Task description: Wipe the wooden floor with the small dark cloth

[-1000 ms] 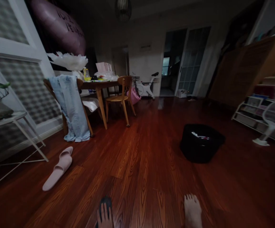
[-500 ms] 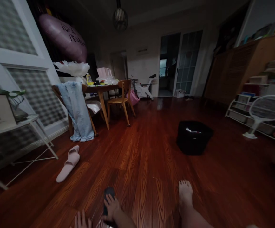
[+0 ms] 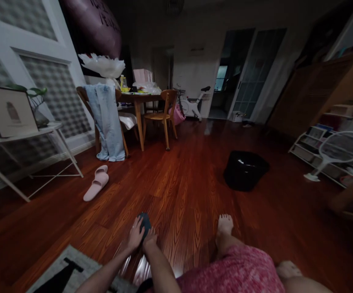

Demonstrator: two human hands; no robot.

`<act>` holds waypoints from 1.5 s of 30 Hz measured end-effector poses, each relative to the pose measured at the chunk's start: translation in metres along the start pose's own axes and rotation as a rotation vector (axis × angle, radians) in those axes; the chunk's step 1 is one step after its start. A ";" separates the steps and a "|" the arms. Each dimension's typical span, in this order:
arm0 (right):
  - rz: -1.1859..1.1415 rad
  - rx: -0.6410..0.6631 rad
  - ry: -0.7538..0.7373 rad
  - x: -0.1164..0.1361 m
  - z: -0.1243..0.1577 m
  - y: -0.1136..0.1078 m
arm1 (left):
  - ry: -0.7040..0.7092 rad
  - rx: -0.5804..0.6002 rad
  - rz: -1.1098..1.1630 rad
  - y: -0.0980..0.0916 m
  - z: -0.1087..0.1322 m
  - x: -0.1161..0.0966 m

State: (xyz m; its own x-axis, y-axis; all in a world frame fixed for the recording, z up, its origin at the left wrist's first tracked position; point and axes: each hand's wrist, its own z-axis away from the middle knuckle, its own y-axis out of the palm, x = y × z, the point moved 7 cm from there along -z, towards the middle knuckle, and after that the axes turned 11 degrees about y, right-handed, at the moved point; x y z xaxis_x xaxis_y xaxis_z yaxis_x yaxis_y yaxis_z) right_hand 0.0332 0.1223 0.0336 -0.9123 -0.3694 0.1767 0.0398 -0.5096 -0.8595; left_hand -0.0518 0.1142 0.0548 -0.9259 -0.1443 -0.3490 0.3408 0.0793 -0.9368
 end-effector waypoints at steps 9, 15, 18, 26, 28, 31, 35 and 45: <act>0.024 0.120 0.238 -0.029 0.015 0.014 | 0.247 0.189 -0.041 0.027 0.017 -0.025; 0.031 0.063 0.239 -0.038 0.016 0.019 | 0.250 0.159 -0.101 0.007 0.052 0.020; 0.022 0.008 0.207 -0.043 0.017 0.025 | 0.143 0.106 -0.124 -0.009 0.066 0.064; -0.056 -0.117 0.100 -0.065 0.029 0.035 | -0.270 -0.039 -0.162 -0.051 0.072 0.189; -0.065 -0.149 0.091 -0.073 0.034 0.033 | -0.354 -0.078 -0.157 -0.057 0.071 0.209; -0.080 -0.198 0.090 -0.087 0.040 0.026 | -0.447 -0.128 -0.146 -0.064 0.069 0.230; -0.117 -0.269 0.134 -0.160 0.050 -0.009 | -0.565 -0.183 -0.133 -0.075 0.065 0.250; -0.327 -0.520 0.247 -0.325 0.065 -0.104 | -0.696 -0.212 -0.107 -0.102 0.013 0.283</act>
State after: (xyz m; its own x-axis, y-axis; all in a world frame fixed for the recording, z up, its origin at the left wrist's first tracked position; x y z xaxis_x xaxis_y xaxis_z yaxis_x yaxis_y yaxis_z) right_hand 0.3521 0.2448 0.0969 -0.9131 -0.0382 0.4059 -0.4005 -0.1010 -0.9107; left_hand -0.3466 0.0524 0.0516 -0.6110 -0.7490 -0.2563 0.1496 0.2086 -0.9665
